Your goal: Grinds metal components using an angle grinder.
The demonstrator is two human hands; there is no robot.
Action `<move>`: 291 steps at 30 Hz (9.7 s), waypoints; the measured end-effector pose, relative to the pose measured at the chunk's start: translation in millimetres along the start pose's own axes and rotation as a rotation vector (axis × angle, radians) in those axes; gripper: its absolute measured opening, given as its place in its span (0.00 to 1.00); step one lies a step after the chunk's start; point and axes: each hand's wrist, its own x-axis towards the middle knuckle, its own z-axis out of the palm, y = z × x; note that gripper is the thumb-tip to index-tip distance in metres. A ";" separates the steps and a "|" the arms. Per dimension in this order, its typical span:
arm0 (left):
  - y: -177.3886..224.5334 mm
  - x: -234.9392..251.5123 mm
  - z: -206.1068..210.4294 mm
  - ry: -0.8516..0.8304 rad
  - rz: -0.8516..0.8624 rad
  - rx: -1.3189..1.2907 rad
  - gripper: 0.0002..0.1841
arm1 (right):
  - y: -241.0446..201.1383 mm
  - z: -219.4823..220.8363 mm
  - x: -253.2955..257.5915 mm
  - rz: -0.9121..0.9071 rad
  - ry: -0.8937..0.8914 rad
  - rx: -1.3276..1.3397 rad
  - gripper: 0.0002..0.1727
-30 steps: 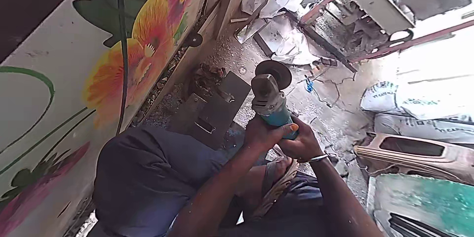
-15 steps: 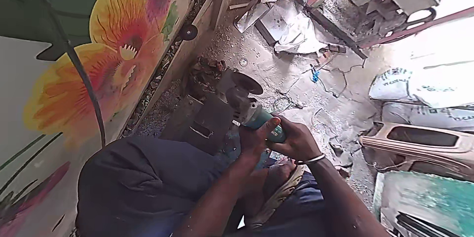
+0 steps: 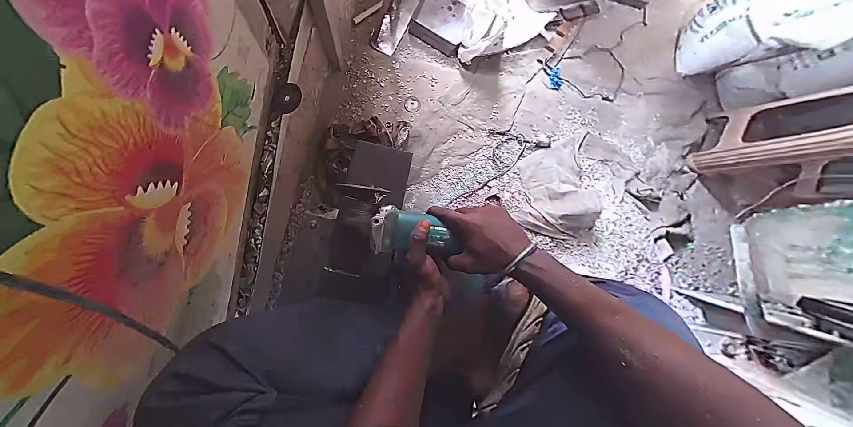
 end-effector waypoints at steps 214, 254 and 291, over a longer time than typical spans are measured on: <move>11.5 20.8 -10.3 -0.089 -0.265 -0.047 0.21 | -58.6 -3.4 26.8 0.424 -0.039 -0.156 0.38; 23.7 7.3 -9.3 -0.063 -0.228 -0.090 0.20 | -64.7 -3.7 20.0 0.453 -0.050 -0.182 0.37; 6.0 16.6 -19.5 -0.073 -0.146 0.002 0.31 | -56.4 13.2 15.9 0.445 0.034 -0.207 0.40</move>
